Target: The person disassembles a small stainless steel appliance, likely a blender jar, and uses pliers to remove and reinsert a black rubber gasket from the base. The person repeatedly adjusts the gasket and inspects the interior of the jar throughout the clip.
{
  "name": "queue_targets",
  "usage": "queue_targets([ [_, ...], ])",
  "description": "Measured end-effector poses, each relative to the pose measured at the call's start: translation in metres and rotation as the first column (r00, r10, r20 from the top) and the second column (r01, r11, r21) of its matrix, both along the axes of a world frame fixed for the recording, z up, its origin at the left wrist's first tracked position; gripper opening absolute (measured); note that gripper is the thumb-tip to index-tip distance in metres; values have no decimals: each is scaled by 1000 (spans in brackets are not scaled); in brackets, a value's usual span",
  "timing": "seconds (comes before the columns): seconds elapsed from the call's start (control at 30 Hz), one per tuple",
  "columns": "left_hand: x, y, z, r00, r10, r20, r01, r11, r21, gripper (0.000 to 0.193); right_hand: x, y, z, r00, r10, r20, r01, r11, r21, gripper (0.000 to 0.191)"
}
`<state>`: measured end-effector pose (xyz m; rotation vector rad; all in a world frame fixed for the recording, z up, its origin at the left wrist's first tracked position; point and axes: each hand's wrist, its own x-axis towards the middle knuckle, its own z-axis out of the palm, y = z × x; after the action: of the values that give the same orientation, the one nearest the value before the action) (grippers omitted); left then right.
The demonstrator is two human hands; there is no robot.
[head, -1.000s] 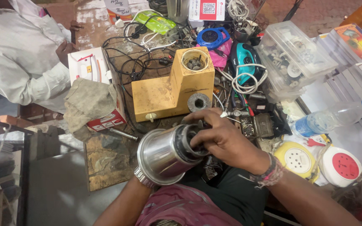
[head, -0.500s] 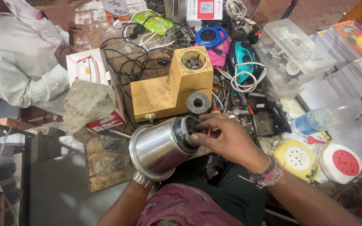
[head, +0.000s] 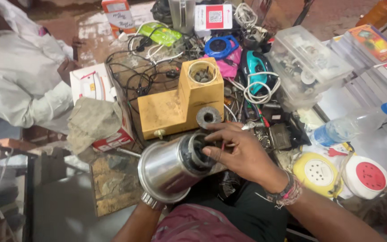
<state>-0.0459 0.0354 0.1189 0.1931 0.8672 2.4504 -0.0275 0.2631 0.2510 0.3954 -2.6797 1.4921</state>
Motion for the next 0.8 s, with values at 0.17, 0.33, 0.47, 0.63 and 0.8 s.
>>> queue_targets([
  [0.17,-4,1,-1,1000,-12,-11,13,1000,25,47,-3,1,-3,999,-5,43,0,993,117,35],
  [0.33,-4,3,7,999,-41,-35,42,998,42,48,-3,-1,-12,996,87,-6,-87,996,26,34],
  [0.47,-1,9,14,996,-80,-42,83,993,78,48,1,-1,-9,975,217,-43,-220,972,-79,33],
  [0.63,7,11,20,970,-231,74,203,941,270,50,-4,11,0,872,453,-186,-454,890,38,38],
  [0.8,12,12,42,980,-187,-71,199,949,244,45,-11,14,-1,819,501,-280,-507,860,53,35],
])
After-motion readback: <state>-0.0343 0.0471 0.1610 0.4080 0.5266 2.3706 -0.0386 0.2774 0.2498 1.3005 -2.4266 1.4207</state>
